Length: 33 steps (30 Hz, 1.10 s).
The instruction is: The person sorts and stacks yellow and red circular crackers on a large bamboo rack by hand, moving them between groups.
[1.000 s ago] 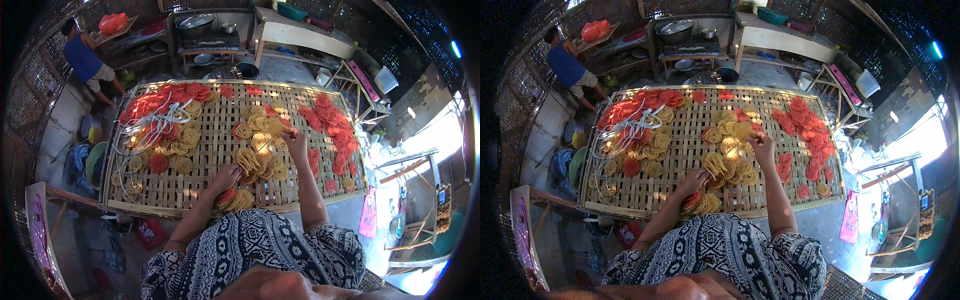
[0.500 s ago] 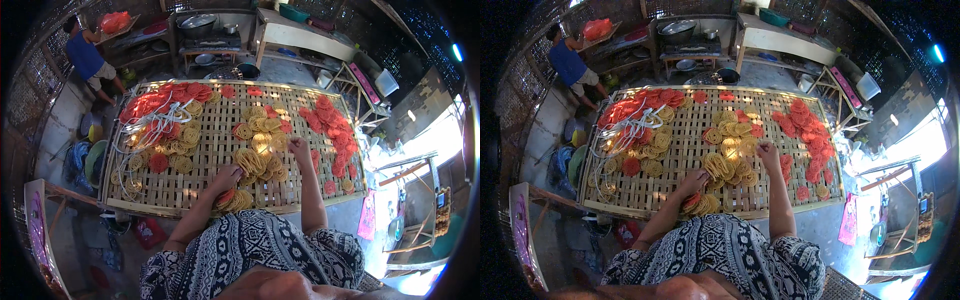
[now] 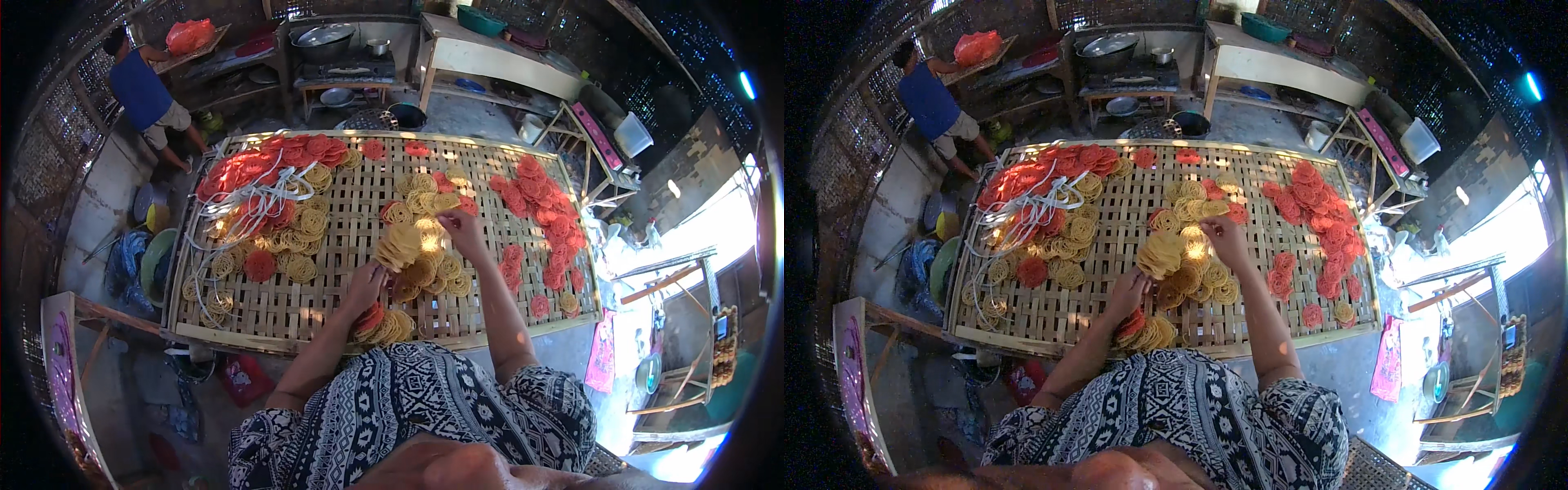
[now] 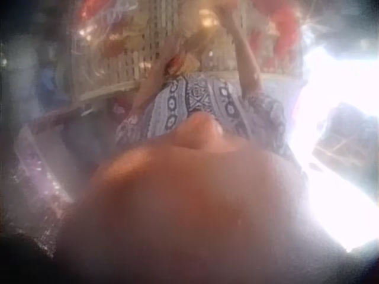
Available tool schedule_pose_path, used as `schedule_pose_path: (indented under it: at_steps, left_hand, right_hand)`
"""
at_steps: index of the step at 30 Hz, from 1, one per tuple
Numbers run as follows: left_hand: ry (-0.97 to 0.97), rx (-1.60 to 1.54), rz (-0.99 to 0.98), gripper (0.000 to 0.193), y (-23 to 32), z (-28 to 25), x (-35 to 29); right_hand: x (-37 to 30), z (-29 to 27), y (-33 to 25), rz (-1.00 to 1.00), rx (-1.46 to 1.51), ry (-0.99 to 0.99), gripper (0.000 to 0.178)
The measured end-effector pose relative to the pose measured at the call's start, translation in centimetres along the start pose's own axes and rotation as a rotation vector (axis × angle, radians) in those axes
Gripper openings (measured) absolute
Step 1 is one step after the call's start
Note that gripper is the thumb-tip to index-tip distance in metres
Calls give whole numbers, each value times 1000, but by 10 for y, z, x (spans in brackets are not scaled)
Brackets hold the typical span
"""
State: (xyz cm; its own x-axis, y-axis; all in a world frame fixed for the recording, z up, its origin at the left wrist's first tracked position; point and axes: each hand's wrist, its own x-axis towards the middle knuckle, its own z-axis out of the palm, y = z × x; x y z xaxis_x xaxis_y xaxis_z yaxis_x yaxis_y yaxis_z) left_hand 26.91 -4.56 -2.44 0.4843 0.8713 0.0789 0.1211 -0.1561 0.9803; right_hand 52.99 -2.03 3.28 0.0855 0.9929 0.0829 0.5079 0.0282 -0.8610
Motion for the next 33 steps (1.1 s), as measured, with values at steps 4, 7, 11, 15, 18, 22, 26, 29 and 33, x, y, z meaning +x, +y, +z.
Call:
schedule_pose_path:
  at_steps: [4, 7, 11, 15, 18, 22, 26, 29, 33]
  left_hand:
    - [354, -223, 139, 19, -22, 1, 6]
    - [344, -92, 58, 19, -26, -5, 8]
    - [361, -57, 58, 20, -42, -7, 6]
    - [284, 20, 2, 23, -30, -4, 4]
    - [185, -27, -83, 23, -29, -3, 6]
    - [118, 61, -109, 22, -11, -3, 4]
    - [97, 59, -129, 21, -1, -4, 3]
    - [78, 68, -126, 20, -5, -3, 4]
    - [105, 31, -118, 19, -15, -4, 2]
  right_hand:
    - [34, 65, 4, -202, -181, 29, 23]
    - [49, 95, -3, -536, -779, 241, 24]
    - [59, 92, -24, -310, -847, -38, 17]
    - [61, 55, -19, -83, -544, 237, 19]
    - [66, 17, -2, -198, -193, 261, 25]
    - [59, -1, -13, -44, 215, 229, 31]
    - [49, -2, -29, -45, 202, 282, 28]
    - [43, 0, -23, -153, 61, 353, 14]
    - [8, 16, -69, -726, -259, 123, 15]
